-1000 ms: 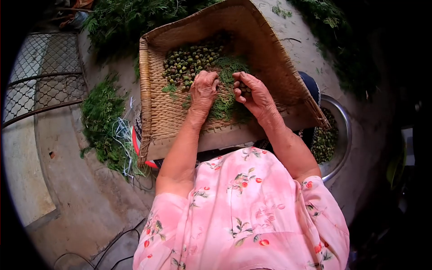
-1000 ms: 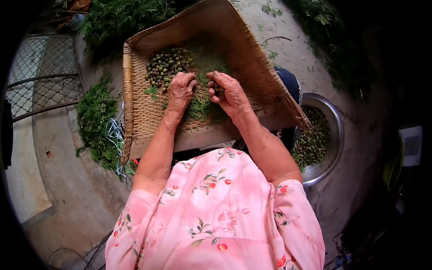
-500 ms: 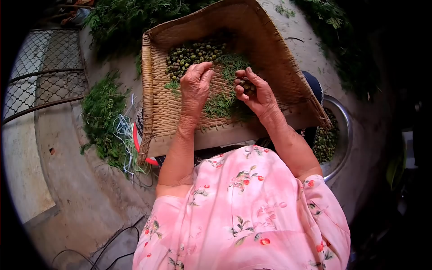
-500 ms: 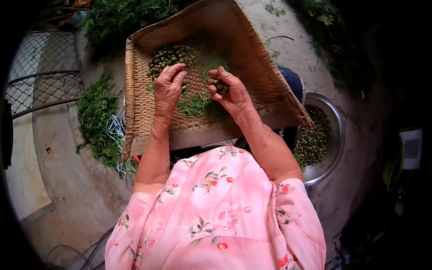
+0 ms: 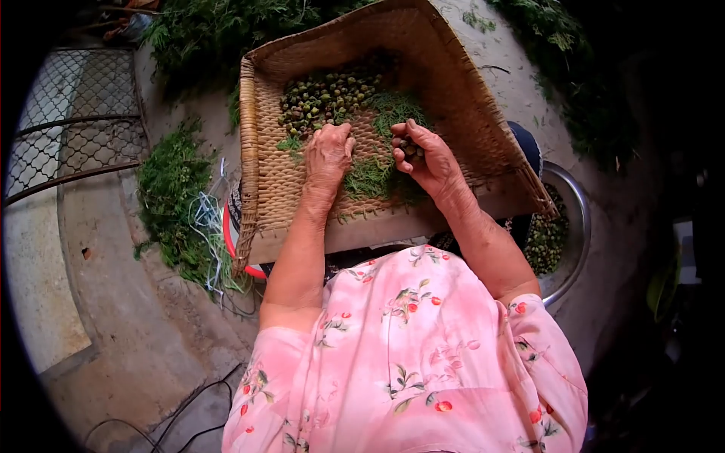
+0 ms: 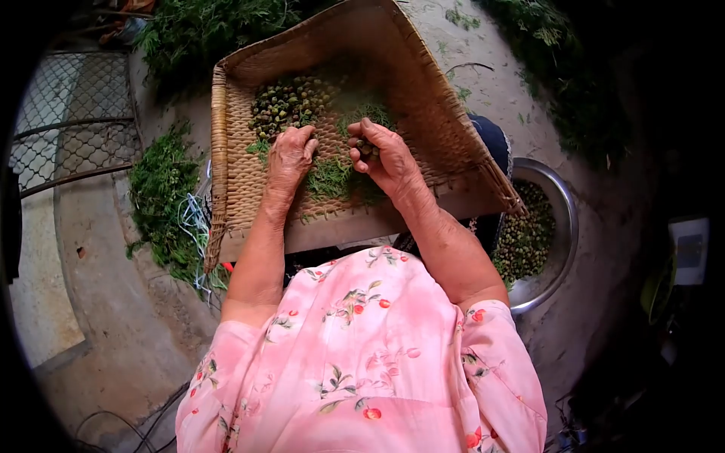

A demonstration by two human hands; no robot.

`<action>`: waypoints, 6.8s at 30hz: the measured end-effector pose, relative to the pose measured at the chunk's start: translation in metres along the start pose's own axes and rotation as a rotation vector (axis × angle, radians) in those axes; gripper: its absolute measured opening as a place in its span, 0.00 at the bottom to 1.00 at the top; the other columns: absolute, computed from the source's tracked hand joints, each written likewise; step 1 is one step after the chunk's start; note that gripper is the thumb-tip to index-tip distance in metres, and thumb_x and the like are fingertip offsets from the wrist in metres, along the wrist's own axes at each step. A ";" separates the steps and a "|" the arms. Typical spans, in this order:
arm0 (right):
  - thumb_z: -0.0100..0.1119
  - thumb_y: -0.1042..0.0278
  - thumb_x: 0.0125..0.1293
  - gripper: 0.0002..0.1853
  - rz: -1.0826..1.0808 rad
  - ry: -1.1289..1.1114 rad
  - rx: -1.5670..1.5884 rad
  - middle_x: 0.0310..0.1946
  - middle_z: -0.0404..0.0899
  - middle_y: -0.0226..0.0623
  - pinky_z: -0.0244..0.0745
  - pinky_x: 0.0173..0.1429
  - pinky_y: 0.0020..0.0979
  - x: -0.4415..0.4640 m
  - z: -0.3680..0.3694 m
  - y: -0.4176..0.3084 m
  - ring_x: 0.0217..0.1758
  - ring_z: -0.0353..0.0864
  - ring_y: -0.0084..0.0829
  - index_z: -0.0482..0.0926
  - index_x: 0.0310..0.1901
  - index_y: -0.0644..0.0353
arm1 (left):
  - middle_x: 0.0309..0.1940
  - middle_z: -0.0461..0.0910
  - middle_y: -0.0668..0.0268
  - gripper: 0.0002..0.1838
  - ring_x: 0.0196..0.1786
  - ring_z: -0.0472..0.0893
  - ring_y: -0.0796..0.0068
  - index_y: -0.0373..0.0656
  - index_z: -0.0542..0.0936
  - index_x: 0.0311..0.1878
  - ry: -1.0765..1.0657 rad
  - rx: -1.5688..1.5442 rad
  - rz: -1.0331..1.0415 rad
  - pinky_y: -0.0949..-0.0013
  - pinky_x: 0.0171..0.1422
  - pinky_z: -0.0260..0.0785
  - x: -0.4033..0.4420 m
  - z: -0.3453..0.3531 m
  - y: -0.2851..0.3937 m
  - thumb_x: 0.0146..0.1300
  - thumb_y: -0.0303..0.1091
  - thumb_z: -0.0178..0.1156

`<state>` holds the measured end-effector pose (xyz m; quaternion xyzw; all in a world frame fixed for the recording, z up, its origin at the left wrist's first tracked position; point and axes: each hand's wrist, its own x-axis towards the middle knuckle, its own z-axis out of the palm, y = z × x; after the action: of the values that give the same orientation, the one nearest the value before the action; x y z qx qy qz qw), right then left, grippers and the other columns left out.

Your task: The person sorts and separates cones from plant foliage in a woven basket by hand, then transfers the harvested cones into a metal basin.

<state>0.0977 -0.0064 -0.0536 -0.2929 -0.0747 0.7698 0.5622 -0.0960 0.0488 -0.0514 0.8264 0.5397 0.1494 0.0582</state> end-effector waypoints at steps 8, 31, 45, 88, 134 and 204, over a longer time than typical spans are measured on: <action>0.54 0.56 0.68 0.17 -0.005 -0.019 -0.004 0.31 0.75 0.34 0.71 0.26 0.24 0.001 -0.003 0.002 0.29 0.76 0.24 0.76 0.44 0.64 | 0.33 0.80 0.59 0.09 0.38 0.79 0.61 0.41 0.80 0.39 0.077 -0.104 -0.101 0.62 0.45 0.71 -0.003 0.001 0.006 0.58 0.29 0.54; 0.54 0.57 0.68 0.16 0.024 -0.012 -0.027 0.31 0.76 0.37 0.68 0.23 0.22 -0.001 0.002 0.002 0.27 0.74 0.22 0.76 0.44 0.65 | 0.36 0.73 0.59 0.12 0.42 0.75 0.58 0.43 0.80 0.45 0.112 -0.025 -0.160 0.59 0.45 0.69 -0.026 -0.009 -0.016 0.56 0.26 0.60; 0.53 0.53 0.68 0.20 0.055 0.050 -0.053 0.30 0.76 0.36 0.72 0.26 0.24 -0.002 0.009 0.003 0.30 0.78 0.25 0.75 0.45 0.65 | 0.38 0.77 0.67 0.10 0.40 0.78 0.78 0.38 0.79 0.45 0.133 -0.800 -0.236 0.77 0.44 0.72 -0.018 -0.039 0.022 0.60 0.26 0.61; 0.54 0.60 0.67 0.13 0.021 -0.037 0.098 0.33 0.75 0.36 0.69 0.27 0.24 0.000 0.002 0.005 0.31 0.75 0.26 0.75 0.43 0.63 | 0.48 0.76 0.60 0.13 0.53 0.73 0.57 0.39 0.78 0.48 0.082 -0.098 0.020 0.61 0.59 0.63 -0.042 0.000 0.043 0.58 0.27 0.57; 0.53 0.61 0.68 0.13 0.022 -0.057 0.002 0.33 0.75 0.36 0.69 0.25 0.24 -0.001 0.001 0.006 0.30 0.75 0.25 0.76 0.42 0.64 | 0.36 0.78 0.61 0.09 0.31 0.79 0.75 0.38 0.73 0.45 0.245 -1.318 -0.712 0.74 0.33 0.74 -0.008 -0.010 -0.033 0.62 0.27 0.57; 0.53 0.62 0.69 0.13 0.019 -0.019 -0.029 0.32 0.75 0.35 0.70 0.25 0.23 -0.003 0.007 0.006 0.29 0.76 0.24 0.76 0.43 0.65 | 0.28 0.82 0.63 0.09 0.31 0.80 0.68 0.37 0.82 0.34 0.113 -0.576 -0.482 0.64 0.38 0.72 0.016 0.009 -0.019 0.55 0.34 0.63</action>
<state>0.0903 -0.0101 -0.0494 -0.2943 -0.0884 0.7767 0.5499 -0.1038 0.0712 -0.0614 0.6158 0.6570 0.3222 0.2920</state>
